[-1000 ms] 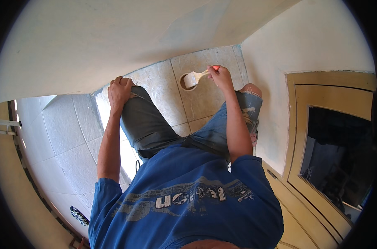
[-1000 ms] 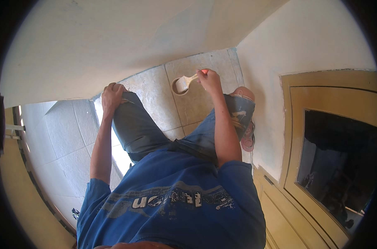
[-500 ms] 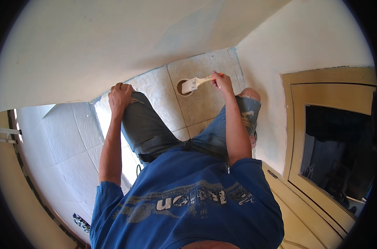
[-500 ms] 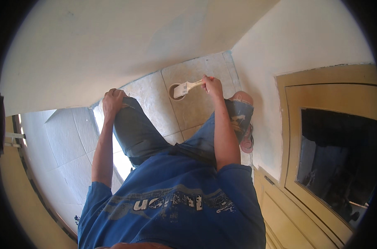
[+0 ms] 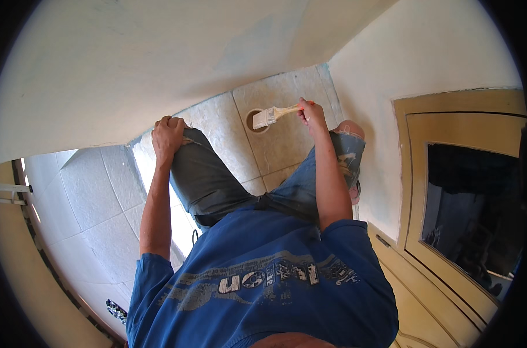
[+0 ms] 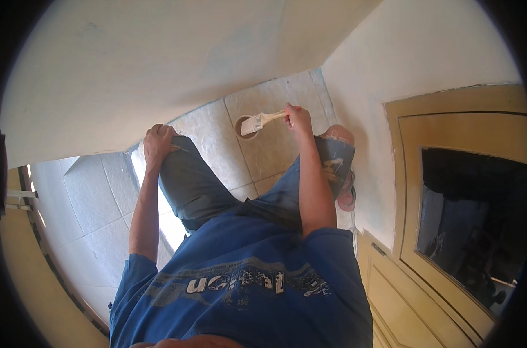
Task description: The person paints a ceiling using a paintbrush and a small container of paint. They repeatedly dip the brush into the container and apply paint to the ceiling surface in short strokes.
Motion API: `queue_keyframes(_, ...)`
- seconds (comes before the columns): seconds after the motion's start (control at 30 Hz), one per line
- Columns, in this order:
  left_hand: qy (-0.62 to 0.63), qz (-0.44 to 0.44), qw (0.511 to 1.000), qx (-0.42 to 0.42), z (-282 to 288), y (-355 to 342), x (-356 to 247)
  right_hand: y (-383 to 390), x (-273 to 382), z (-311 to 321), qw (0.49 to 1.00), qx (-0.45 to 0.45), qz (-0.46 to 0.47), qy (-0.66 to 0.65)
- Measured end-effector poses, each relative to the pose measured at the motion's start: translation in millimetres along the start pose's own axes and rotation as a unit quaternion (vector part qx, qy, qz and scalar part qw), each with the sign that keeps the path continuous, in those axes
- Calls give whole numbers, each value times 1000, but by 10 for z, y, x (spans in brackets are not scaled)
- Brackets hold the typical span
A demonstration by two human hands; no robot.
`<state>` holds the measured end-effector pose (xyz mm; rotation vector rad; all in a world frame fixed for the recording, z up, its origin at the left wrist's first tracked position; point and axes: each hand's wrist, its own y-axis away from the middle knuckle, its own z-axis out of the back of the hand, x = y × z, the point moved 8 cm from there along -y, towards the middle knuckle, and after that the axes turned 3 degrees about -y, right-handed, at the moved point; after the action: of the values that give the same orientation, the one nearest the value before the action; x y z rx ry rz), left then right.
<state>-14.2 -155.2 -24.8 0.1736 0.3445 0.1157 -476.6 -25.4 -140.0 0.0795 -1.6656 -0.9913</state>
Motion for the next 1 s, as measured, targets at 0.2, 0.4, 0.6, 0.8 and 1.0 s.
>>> queue_keyframes(0.2, 1, 3, 1000, 0, -20, -18, 20, -62, -92, 56, 1000, -13, -28, 0)
queue_keyframes(0.4, -5, 8, 1000, 5, -31, -30, 27, -145, -203, 68, 998, -25, -50, -12)
queue_keyframes(0.6, -5, 7, 1000, 7, -23, -41, 29, -173, -198, 49, 999, -12, -48, -14)
queue_keyframes(0.8, 7, 14, 1000, 19, -28, -42, 36, -168, -187, 92, 999, -27, -45, -9)
queue_keyframes(1.0, 4, 11, 1000, 15, -52, -54, 23, -172, -219, 108, 999, -21, -47, -10)
